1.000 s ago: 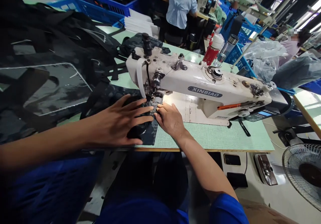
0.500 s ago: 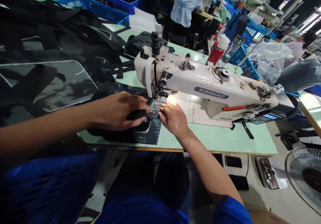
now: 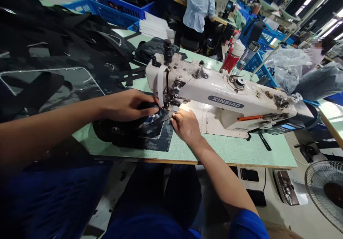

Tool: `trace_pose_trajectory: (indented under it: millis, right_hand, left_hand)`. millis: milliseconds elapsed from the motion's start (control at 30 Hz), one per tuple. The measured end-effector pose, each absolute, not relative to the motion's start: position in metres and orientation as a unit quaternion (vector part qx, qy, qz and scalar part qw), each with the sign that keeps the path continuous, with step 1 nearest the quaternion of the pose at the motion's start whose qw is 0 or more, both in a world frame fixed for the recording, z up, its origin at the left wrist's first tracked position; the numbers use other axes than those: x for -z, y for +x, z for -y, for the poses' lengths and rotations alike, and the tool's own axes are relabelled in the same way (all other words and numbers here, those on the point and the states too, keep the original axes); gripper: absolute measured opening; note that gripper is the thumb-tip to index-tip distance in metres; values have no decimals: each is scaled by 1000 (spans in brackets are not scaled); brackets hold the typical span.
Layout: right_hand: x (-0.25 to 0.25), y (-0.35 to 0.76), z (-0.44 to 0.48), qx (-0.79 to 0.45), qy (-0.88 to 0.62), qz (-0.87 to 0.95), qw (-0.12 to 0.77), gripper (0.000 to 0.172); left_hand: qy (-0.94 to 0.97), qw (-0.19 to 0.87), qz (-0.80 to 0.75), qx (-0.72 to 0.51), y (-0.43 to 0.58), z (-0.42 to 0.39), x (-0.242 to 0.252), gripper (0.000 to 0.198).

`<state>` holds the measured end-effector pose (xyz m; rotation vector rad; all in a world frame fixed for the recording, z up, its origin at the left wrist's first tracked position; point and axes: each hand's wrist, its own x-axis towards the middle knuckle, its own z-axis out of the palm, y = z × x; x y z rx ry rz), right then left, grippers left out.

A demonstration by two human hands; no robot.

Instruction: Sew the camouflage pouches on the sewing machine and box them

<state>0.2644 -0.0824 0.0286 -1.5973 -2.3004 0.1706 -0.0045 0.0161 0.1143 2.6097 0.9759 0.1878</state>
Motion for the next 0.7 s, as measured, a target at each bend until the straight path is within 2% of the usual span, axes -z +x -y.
trace_pose_trajectory:
  millis: [100, 200, 300, 400, 533, 700]
  right_hand:
    - [-33, 259, 81, -44, -519, 843, 133, 27]
    - [-34, 249, 73, -37, -468, 878, 92, 44]
    - [-35, 242, 65, -18, -462, 885, 52, 51]
    - [-39, 243, 64, -15, -462, 886, 43, 48]
    - [-45, 253, 72, -43, -488, 869, 76, 46]
    - [-53, 261, 86, -49, -559, 827, 28, 35]
  left_hand:
    - [911, 214, -351, -25, -5, -25, -123, 47]
    - [901, 225, -370, -20, -3, -27, -124, 46]
    - [893, 235, -383, -21, -2, -28, -123, 47]
    - [894, 235, -381, -25, -3, -29, -122, 49]
    - [894, 240, -378, -20, -5, -29, -123, 51]
    - [888, 248, -387, -26, -4, -25, -124, 50]
